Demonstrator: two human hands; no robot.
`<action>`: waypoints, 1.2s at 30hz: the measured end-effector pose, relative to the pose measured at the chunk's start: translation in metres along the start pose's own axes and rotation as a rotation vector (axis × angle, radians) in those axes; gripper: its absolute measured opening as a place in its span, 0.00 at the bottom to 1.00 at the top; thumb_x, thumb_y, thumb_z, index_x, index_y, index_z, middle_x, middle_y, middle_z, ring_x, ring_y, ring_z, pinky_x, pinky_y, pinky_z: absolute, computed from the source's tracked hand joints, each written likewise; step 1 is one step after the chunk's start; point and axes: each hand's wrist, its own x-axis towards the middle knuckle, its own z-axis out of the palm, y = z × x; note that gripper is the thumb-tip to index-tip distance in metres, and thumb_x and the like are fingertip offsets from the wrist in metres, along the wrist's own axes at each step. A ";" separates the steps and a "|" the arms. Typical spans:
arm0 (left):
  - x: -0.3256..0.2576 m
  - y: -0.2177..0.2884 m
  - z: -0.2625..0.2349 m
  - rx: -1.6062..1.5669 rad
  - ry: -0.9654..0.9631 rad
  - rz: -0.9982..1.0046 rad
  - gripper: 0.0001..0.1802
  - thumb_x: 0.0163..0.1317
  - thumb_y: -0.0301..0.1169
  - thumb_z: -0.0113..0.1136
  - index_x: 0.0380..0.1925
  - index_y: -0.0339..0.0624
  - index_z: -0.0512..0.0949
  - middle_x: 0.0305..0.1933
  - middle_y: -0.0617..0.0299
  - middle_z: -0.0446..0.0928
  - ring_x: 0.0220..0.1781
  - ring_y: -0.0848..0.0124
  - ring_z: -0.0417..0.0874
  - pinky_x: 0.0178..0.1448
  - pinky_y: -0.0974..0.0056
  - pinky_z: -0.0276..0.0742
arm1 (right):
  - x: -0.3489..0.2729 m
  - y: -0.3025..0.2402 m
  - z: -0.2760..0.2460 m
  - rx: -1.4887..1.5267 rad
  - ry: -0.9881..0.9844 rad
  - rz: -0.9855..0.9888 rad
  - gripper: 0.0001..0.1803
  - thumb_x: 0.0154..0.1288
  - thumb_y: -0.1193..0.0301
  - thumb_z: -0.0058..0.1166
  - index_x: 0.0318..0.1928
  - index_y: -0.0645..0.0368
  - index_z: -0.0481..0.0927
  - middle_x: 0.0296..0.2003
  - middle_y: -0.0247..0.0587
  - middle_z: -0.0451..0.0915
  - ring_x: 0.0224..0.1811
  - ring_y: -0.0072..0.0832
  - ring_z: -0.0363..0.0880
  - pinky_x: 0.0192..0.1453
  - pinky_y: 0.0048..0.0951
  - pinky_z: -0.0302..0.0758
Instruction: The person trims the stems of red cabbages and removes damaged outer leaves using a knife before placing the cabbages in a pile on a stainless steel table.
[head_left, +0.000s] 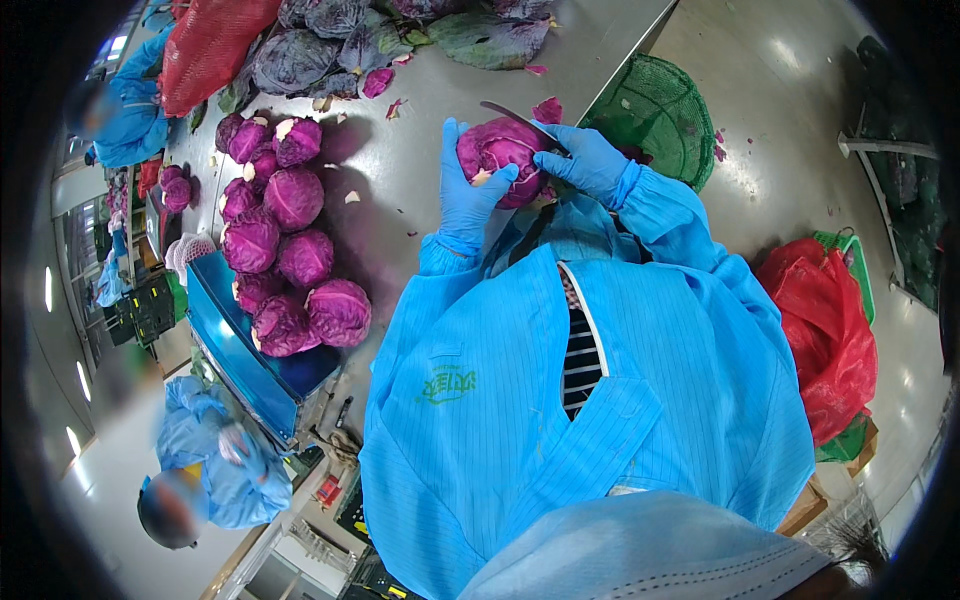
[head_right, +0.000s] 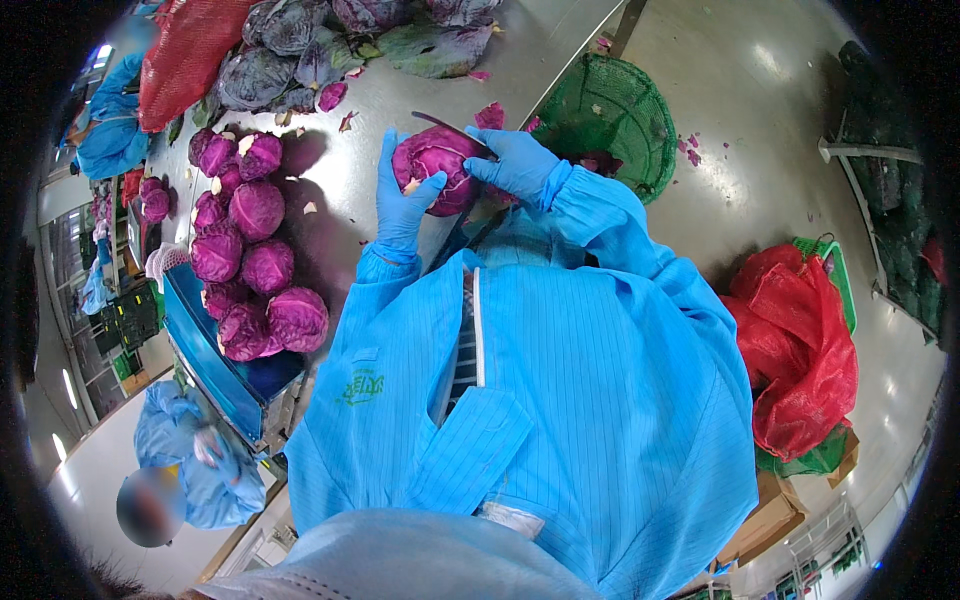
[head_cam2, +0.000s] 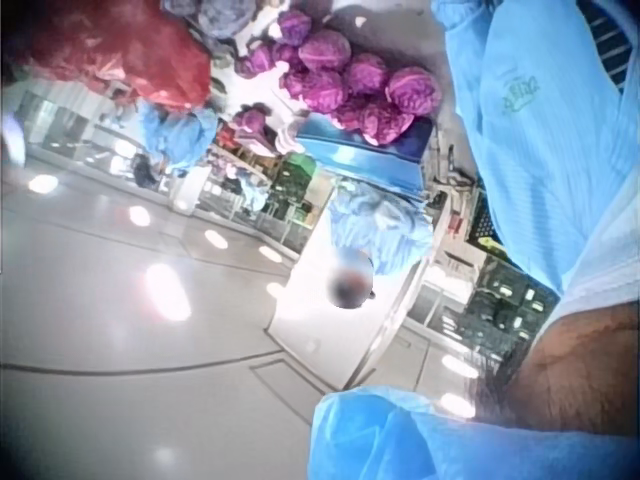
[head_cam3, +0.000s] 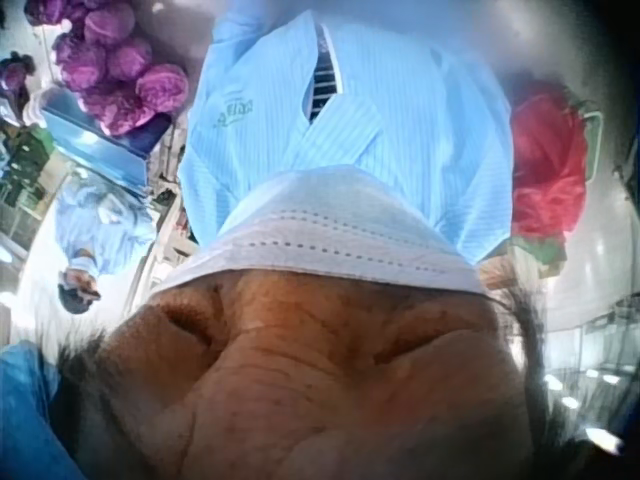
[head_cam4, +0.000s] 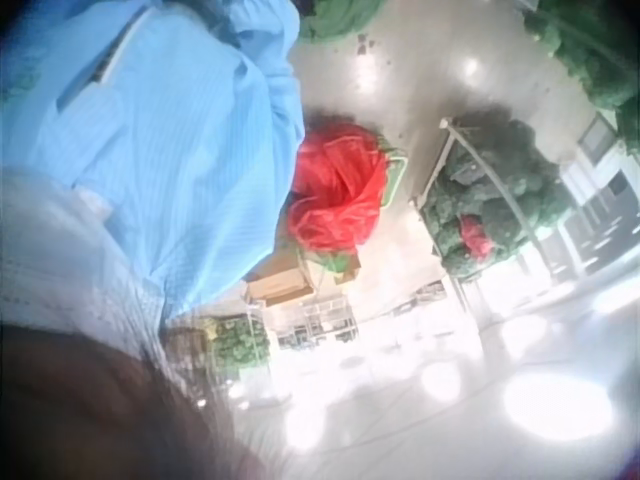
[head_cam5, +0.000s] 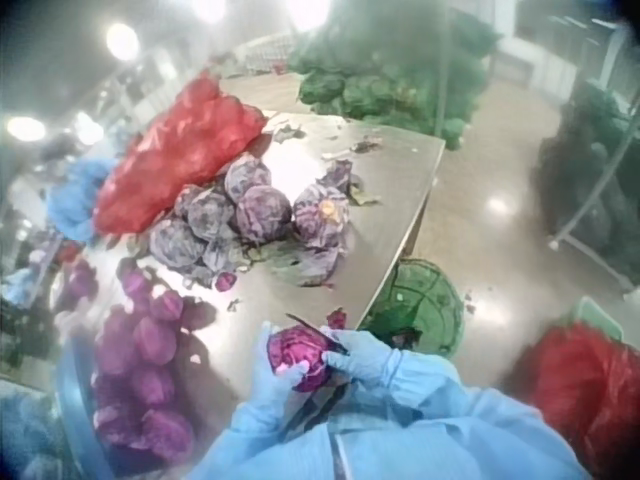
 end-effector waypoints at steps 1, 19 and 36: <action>0.001 -0.003 -0.001 0.043 -0.031 0.017 0.51 0.42 0.25 0.70 0.64 0.38 0.48 0.63 0.51 0.57 0.61 0.62 0.65 0.62 0.61 0.65 | 0.000 0.000 0.001 -0.082 0.017 0.002 0.31 0.58 0.58 0.51 0.58 0.64 0.65 0.45 0.58 0.75 0.46 0.45 0.75 0.50 0.36 0.72; 0.000 0.006 -0.011 -0.237 0.015 -0.029 0.45 0.42 0.27 0.66 0.62 0.39 0.56 0.61 0.52 0.61 0.62 0.62 0.64 0.66 0.60 0.60 | 0.017 0.036 -0.001 0.222 0.212 0.023 0.14 0.54 0.77 0.46 0.41 0.60 0.79 0.35 0.46 0.81 0.37 0.30 0.79 0.43 0.28 0.74; 0.023 0.007 -0.001 -0.220 0.161 -0.226 0.38 0.45 0.29 0.68 0.58 0.38 0.63 0.43 0.57 0.73 0.37 0.73 0.75 0.38 0.72 0.73 | 0.008 -0.016 0.005 -0.117 0.198 -0.326 0.23 0.51 0.73 0.60 0.50 0.49 0.72 0.46 0.40 0.70 0.47 0.37 0.73 0.50 0.33 0.71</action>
